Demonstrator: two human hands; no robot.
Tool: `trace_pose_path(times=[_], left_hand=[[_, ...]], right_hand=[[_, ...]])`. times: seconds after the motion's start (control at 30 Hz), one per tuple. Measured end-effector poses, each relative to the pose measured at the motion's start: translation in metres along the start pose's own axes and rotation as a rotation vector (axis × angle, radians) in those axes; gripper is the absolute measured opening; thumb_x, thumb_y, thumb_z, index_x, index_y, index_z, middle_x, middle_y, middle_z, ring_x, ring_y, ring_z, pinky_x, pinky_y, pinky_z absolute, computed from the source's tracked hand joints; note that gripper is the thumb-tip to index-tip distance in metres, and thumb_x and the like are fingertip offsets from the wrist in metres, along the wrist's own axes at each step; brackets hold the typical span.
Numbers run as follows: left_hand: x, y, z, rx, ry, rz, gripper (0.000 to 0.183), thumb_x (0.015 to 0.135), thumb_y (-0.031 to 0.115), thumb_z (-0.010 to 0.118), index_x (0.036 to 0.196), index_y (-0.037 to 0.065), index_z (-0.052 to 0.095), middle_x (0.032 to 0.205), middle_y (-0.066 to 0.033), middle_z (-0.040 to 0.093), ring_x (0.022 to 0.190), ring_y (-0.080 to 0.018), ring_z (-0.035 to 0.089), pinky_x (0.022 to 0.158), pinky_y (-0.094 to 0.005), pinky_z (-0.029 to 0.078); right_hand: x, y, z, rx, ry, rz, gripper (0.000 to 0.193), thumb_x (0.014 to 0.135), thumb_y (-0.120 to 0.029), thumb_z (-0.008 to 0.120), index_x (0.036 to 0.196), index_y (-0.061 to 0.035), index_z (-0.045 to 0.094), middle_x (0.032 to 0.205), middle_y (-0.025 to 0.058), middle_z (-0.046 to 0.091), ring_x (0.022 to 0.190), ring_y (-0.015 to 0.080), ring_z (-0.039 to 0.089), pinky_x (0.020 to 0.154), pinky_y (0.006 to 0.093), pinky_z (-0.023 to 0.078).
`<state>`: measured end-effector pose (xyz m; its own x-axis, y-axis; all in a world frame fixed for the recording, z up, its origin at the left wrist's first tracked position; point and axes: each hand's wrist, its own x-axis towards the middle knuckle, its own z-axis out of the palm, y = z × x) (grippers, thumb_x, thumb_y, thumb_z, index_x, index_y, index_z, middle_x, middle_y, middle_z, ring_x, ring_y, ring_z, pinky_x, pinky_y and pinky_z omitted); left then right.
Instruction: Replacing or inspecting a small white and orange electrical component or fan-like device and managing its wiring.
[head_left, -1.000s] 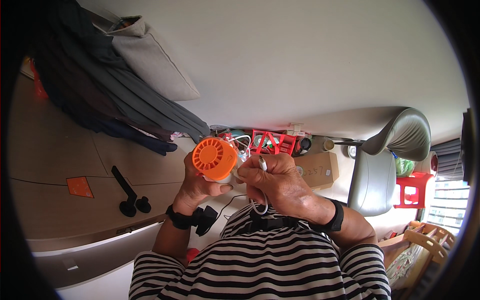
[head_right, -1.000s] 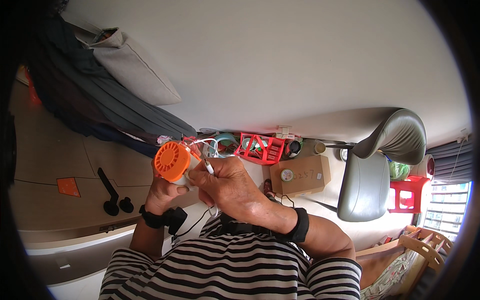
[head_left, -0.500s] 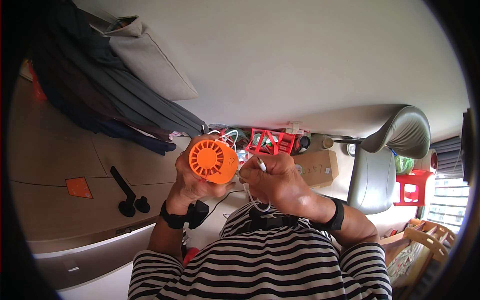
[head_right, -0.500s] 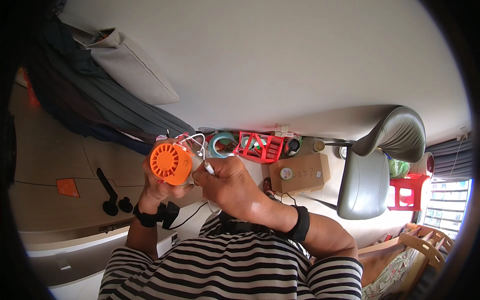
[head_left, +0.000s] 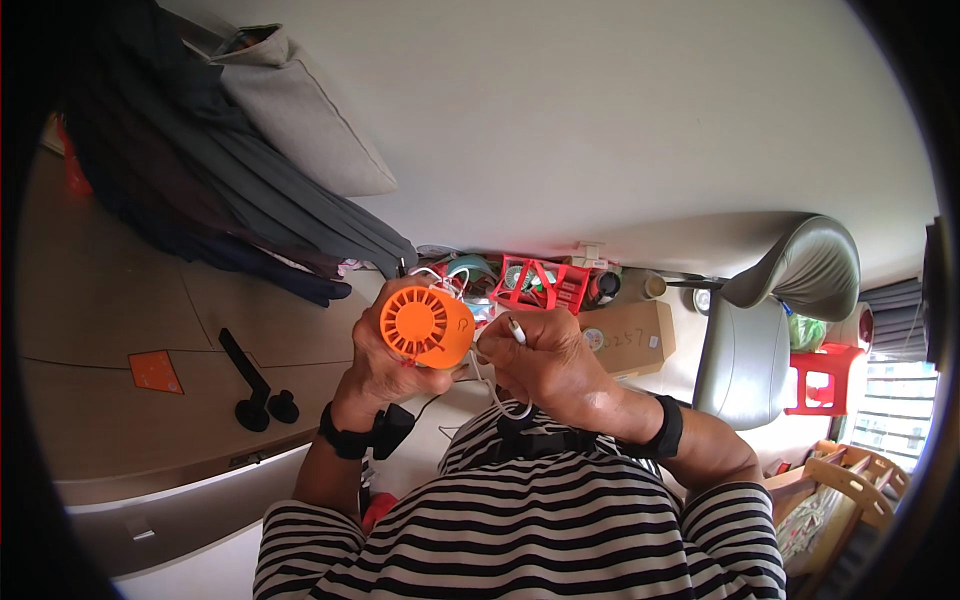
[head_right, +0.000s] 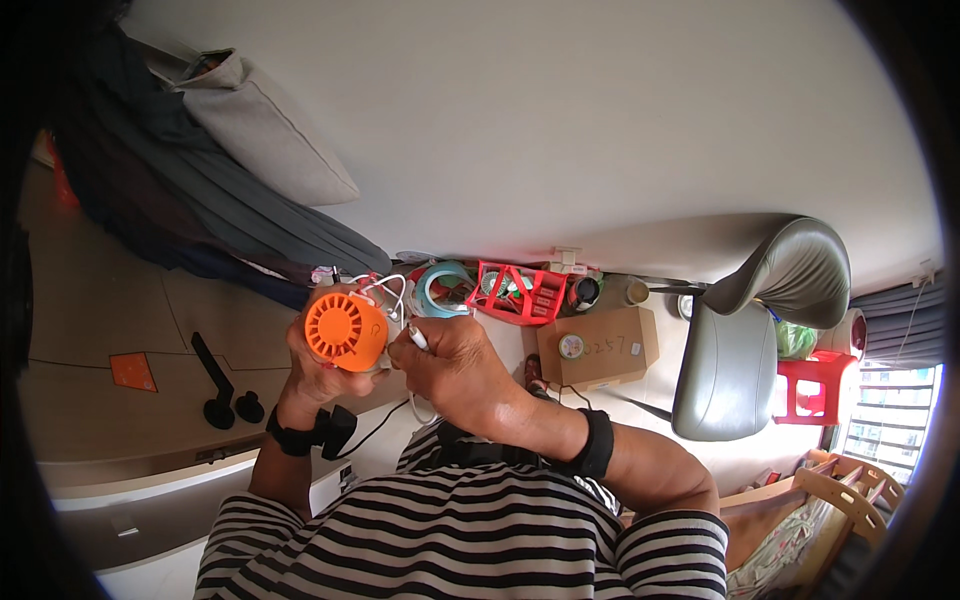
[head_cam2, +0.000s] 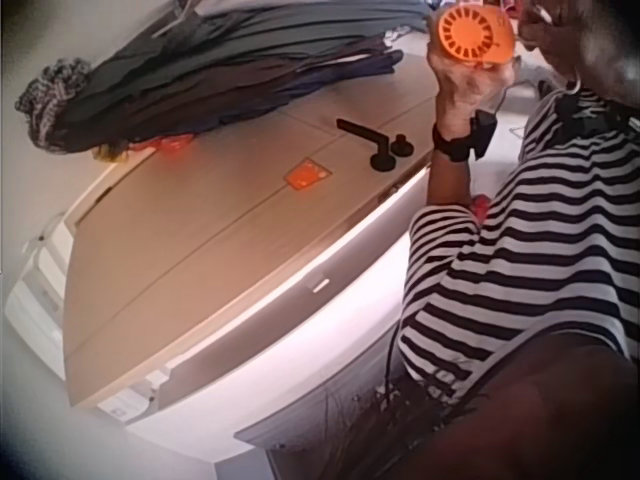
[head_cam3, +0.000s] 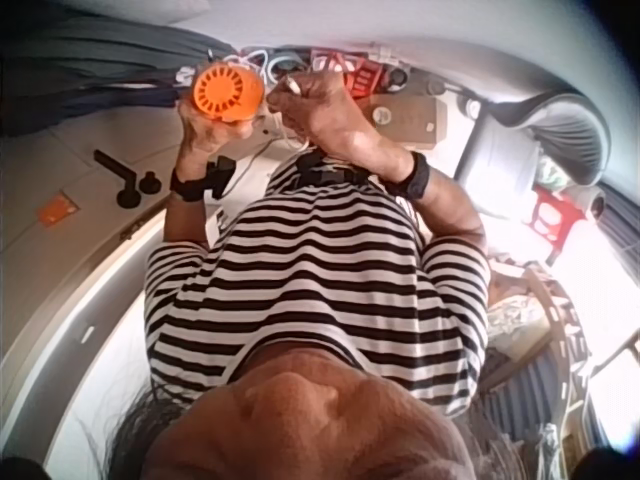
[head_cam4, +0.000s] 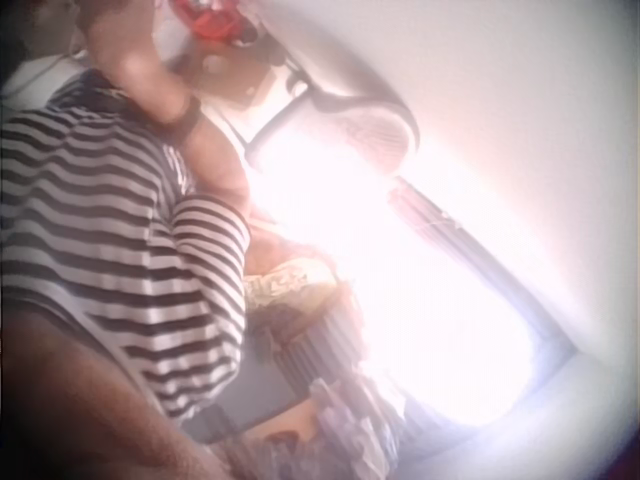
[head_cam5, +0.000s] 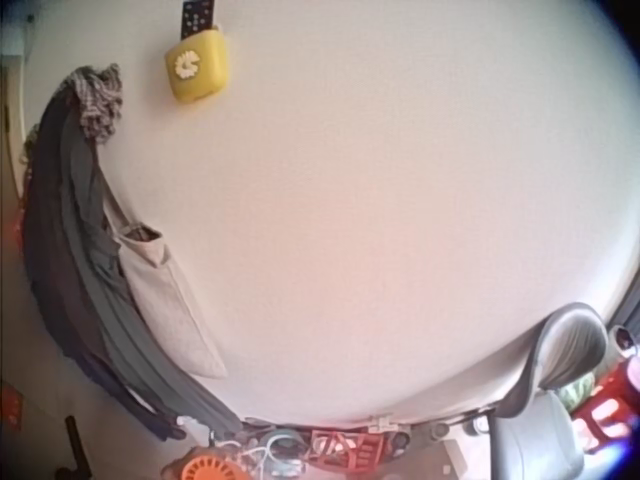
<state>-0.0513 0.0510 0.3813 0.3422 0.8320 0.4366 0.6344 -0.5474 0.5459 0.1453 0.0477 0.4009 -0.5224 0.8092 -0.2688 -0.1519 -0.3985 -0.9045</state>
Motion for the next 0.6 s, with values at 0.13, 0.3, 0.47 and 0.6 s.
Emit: trace_pose_path(times=[0.13, 0.3, 0.47, 0.6], left_hand=[[-0.005, -0.003, 0.003, 0.047, -0.007, 0.057, 0.046, 0.051, 0.029, 0.069, 0.09, 0.007, 0.06, 0.095, -0.0089, 0.057, 0.08, -0.0223, 0.058, 0.068, -0.0299, 0.049], [-0.04, -0.01, 0.009, -0.419, 0.008, -0.352, 0.067, 0.048, 0.022, 0.076, 0.105, -0.001, 0.051, 0.097, -0.0103, 0.056, 0.083, -0.0195, 0.059, 0.074, -0.0305, 0.049], [-0.057, -0.01, 0.019, -0.45, 0.025, -0.352, 0.068, 0.046, 0.02, 0.074, 0.105, -0.002, 0.049, 0.097, -0.0088, 0.055, 0.087, -0.0186, 0.056, 0.079, -0.0309, 0.046], [-0.067, -0.006, 0.016, -0.532, 0.034, -0.571, 0.07, 0.044, 0.014, 0.073, 0.108, -0.002, 0.046, 0.101, -0.0083, 0.052, 0.092, -0.0186, 0.055, 0.083, -0.0315, 0.045]], right_hand=[[-0.003, 0.008, 0.003, -0.024, 0.011, -0.09, 0.017, 0.087, -0.011, 0.051, 0.081, 0.0028, 0.058, 0.057, -0.0003, 0.049, 0.047, 0.0035, 0.042, 0.042, 0.0197, 0.036], [-0.006, 0.02, 0.003, -0.087, -0.05, -0.136, 0.014, 0.083, -0.009, 0.051, 0.081, 0.0023, 0.059, 0.059, -0.0004, 0.051, 0.049, 0.0037, 0.043, 0.044, 0.0212, 0.035], [0.003, 0.032, 0.006, -0.033, -0.101, 0.066, 0.02, 0.083, -0.014, 0.052, 0.075, 0.0037, 0.055, 0.056, 0.0013, 0.049, 0.051, 0.0054, 0.044, 0.045, 0.0232, 0.036], [0.008, 0.038, 0.005, -0.097, -0.067, 0.03, 0.025, 0.084, -0.015, 0.05, 0.074, 0.0068, 0.053, 0.054, 0.0043, 0.049, 0.049, 0.0089, 0.046, 0.046, 0.0264, 0.039]])
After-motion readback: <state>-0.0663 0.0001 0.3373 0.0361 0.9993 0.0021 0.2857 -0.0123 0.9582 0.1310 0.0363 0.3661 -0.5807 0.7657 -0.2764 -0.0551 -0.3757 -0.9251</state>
